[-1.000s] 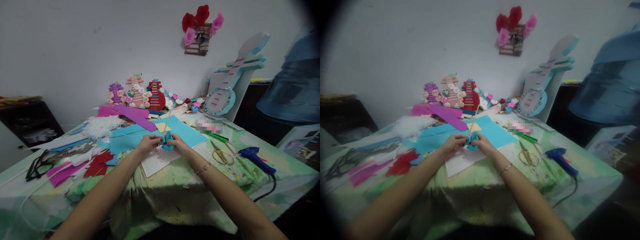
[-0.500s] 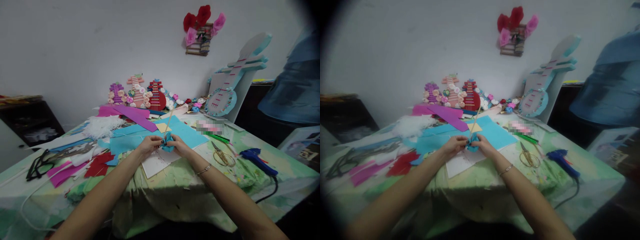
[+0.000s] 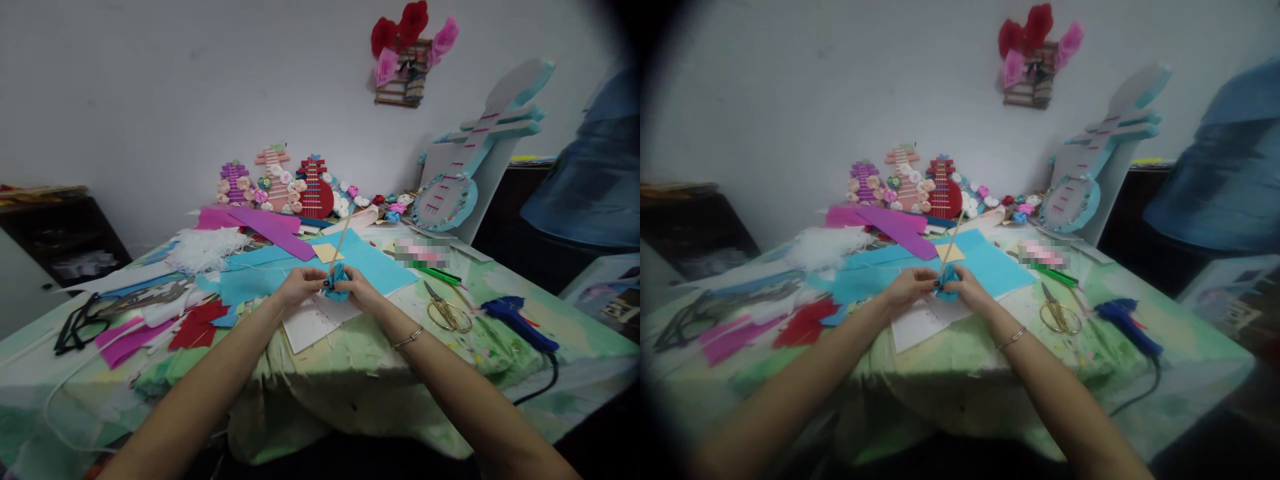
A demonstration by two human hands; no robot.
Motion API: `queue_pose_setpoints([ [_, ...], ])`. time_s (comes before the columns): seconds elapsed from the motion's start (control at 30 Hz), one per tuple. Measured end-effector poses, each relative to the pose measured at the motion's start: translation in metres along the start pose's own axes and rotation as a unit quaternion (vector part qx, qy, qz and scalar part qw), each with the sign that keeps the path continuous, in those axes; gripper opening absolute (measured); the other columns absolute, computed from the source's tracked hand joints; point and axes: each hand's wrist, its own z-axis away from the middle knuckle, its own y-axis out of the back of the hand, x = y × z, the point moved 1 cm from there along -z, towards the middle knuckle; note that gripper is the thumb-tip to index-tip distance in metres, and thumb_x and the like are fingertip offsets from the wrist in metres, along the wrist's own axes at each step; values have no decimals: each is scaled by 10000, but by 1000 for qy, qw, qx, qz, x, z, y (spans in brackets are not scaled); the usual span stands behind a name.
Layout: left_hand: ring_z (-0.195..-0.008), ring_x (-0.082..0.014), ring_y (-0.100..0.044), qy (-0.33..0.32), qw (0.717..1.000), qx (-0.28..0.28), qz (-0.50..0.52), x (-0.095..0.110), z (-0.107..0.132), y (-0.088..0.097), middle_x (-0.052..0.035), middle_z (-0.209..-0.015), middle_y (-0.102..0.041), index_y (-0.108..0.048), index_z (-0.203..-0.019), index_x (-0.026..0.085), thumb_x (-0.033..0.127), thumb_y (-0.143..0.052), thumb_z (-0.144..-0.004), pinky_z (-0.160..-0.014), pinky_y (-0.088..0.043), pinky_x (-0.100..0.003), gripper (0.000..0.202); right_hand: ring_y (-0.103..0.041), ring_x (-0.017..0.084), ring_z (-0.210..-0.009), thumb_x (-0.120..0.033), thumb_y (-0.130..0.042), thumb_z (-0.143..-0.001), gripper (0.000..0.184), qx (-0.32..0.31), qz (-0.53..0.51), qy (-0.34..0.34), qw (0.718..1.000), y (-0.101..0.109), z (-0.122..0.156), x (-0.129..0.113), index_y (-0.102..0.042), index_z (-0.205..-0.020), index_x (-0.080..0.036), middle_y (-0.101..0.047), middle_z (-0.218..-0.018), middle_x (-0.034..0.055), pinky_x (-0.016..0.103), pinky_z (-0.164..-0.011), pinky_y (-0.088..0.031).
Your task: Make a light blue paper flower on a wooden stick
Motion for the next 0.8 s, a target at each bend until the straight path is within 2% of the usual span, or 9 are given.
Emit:
queue_pose_setpoints([
  [0.23,-518,-96,-541,-15,999,29,-40,0,1,-1,-51,-624,-668,-714,-762,91,287,-848,-448,-554,-401,-238,393,-544,107,-559,-89,-652,-475,269,18,2,-3,1000,3,-2,2,-571,-718,-171,-600,-628,-37,223,-522,-433],
  [0.5,-549,-116,-574,-22,999,39,-28,-2,-2,2,-51,-611,-668,-700,-691,96,260,-852,-434,-589,-421,-252,341,-549,111,-576,-99,-653,-498,251,10,-17,-5,1000,2,-1,2,-577,-730,-158,-598,-639,-31,235,-552,-437],
  [0.8,-620,-127,-597,-23,1000,11,5,-2,-2,0,-61,-676,-682,-701,-709,90,259,-838,-466,-656,-444,-266,326,-547,116,-567,-100,-628,-497,204,19,-39,-35,998,-1,2,-3,-581,-691,-143,-584,-607,-23,243,-560,-425],
])
